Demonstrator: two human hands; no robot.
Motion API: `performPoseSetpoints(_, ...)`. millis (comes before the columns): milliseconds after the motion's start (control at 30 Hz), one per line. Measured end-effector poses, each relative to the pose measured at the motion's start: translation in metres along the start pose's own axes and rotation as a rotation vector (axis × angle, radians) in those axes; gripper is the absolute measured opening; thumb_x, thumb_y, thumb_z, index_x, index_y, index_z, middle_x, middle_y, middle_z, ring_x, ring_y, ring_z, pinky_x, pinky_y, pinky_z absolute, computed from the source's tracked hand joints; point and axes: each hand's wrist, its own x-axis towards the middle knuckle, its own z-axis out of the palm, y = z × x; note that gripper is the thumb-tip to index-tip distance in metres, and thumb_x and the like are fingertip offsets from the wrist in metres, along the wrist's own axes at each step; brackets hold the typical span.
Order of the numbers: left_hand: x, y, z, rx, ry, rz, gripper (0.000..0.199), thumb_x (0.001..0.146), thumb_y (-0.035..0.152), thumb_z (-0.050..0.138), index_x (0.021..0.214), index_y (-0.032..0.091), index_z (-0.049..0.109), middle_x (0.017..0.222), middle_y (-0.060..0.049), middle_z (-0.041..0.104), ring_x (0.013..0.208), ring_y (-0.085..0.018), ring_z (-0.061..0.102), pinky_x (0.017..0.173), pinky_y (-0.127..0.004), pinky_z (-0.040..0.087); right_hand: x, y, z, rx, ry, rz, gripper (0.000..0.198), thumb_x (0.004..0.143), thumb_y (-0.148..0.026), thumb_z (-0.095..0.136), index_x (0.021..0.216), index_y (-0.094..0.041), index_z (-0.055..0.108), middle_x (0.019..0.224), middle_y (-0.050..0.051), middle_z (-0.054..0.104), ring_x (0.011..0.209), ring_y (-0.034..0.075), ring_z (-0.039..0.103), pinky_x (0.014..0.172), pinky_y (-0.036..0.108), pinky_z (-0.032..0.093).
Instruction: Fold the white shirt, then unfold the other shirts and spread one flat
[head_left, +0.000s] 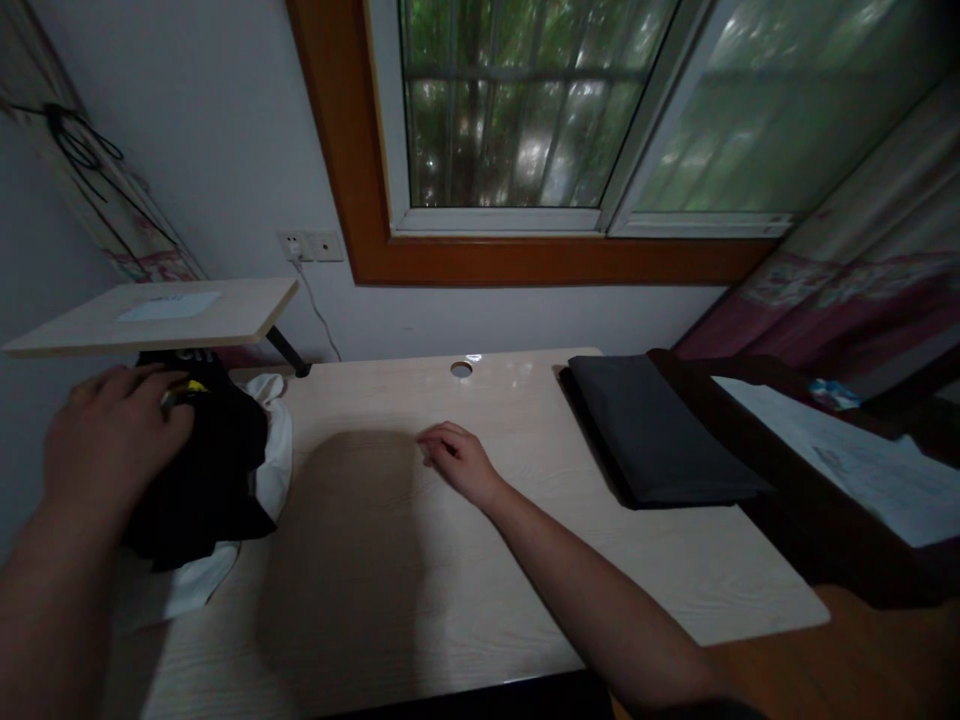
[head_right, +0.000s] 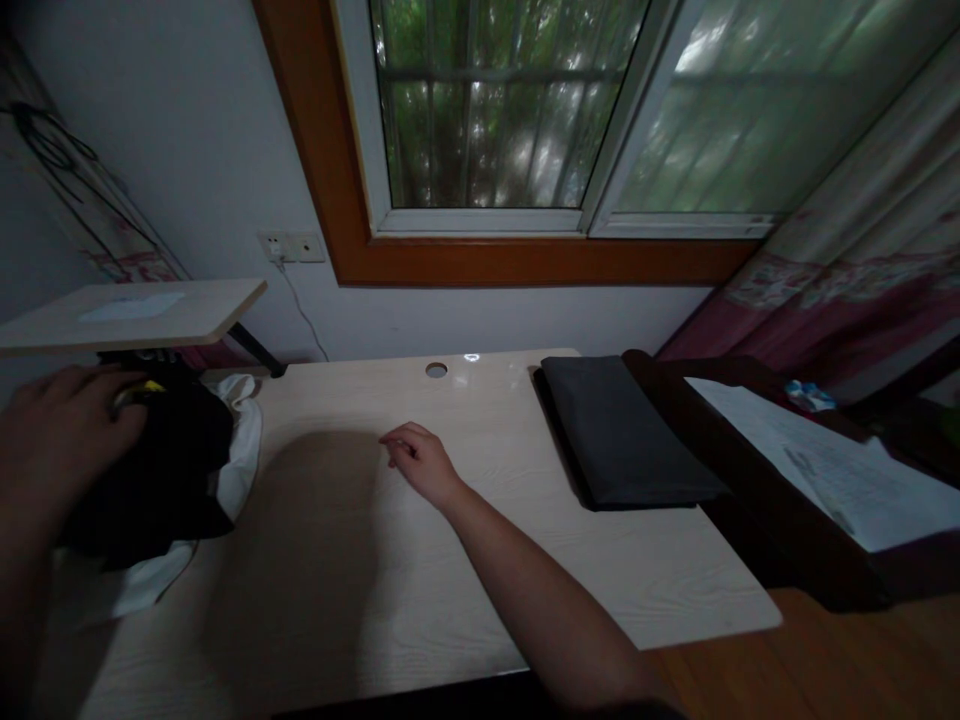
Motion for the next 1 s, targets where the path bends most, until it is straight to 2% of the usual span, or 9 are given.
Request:
performPoseSetpoints(100,-0.002,0.031,-0.011,-0.08,0.125,0.081,0.047,0.087,0.036,0.041,0.124,0.016,0.063,0.13,-0.011,0.061,0.127,-0.029,0.049,0.113,-0.047,0.034,0.005,0.004,-0.004,0.158,0.223,0.067,0.021,0.091,-0.033,0.058,0.099,-0.022,0.074,0.098,0.005,0.068,0.073,0.013,0.065,0.067,0.026,0.053)
performPoseSetpoints(200,-0.005,0.062,-0.004,-0.21,0.12,0.167,0.037,0.089,0.033,0.044,0.116,0.022,0.066,0.121,-0.007,0.065,0.121,-0.026,0.053,0.111,-0.046,0.038,0.014,0.011,-0.021,0.429,0.503,0.16,0.025,0.088,-0.036,0.061,0.106,-0.021,0.069,0.096,0.003,0.069,0.064,0.009,0.061,0.059,0.023,0.049)
performPoseSetpoints(367,-0.018,0.106,0.04,-0.402,-0.072,0.315,0.028,0.088,0.029,0.048,0.106,0.023,0.069,0.116,-0.006,0.07,0.115,-0.026,0.058,0.107,-0.044,0.042,0.026,0.025,-0.075,0.614,0.933,0.19,0.033,0.08,-0.036,0.064,0.109,-0.02,0.06,0.093,0.0,0.066,0.055,0.005,0.057,0.052,0.019,0.046)
performPoseSetpoints(433,-0.025,0.124,0.058,-0.474,-0.165,0.355,0.028,0.088,0.026,0.048,0.105,0.024,0.069,0.114,-0.006,0.071,0.112,-0.025,0.06,0.105,-0.043,0.044,0.028,0.03,-0.097,0.665,1.059,0.186,0.035,0.08,-0.036,0.063,0.111,-0.022,0.056,0.094,-0.002,0.065,0.057,0.006,0.059,0.05,0.018,0.047)
performPoseSetpoints(500,-0.034,0.141,0.072,-0.529,-0.201,0.356,0.026,0.088,0.023,0.047,0.101,0.023,0.069,0.108,-0.006,0.072,0.107,-0.024,0.062,0.105,-0.043,0.043,0.027,0.034,-0.116,0.698,1.162,0.175,0.032,0.082,-0.037,0.06,0.11,-0.024,0.052,0.095,-0.002,0.065,0.058,0.006,0.059,0.048,0.016,0.046)
performPoseSetpoints(600,-0.046,0.163,0.086,-0.6,-0.236,0.314,0.023,0.087,0.023,0.047,0.096,0.024,0.068,0.104,-0.005,0.073,0.105,-0.024,0.063,0.104,-0.044,0.043,0.026,0.037,-0.135,0.722,1.251,0.215,0.023,0.087,-0.041,0.053,0.1,-0.022,0.052,0.09,-0.001,0.063,0.057,0.005,0.058,0.044,0.014,0.042)
performPoseSetpoints(700,-0.057,0.172,0.096,-0.663,-0.209,0.239,0.019,0.086,0.027,0.05,0.092,0.025,0.069,0.101,-0.006,0.073,0.104,-0.027,0.062,0.101,-0.044,0.045,0.024,0.037,-0.144,0.711,1.275,0.251,0.026,0.09,-0.046,0.048,0.092,-0.02,0.052,0.079,0.0,0.061,0.055,0.007,0.056,0.04,0.014,0.038)
performPoseSetpoints(867,-0.065,0.162,0.105,-0.726,-0.207,0.114,0.02,0.085,0.029,0.05,0.089,0.025,0.07,0.099,-0.006,0.073,0.103,-0.028,0.062,0.103,-0.047,0.044,0.023,0.035,-0.147,0.747,1.318,0.176,0.027,0.089,-0.047,0.048,0.096,-0.022,0.054,0.084,0.001,0.062,0.06,0.009,0.06,0.041,0.017,0.041)
performPoseSetpoints(1000,-0.064,0.153,0.108,-0.751,-0.192,0.044,0.022,0.083,0.028,0.05,0.088,0.024,0.071,0.098,-0.006,0.073,0.101,-0.027,0.061,0.1,-0.046,0.045,0.022,0.034,-0.149,0.697,1.3,0.197,0.036,0.091,-0.054,0.042,0.103,-0.023,0.054,0.093,0.002,0.062,0.065,0.01,0.061,0.05,0.021,0.048)
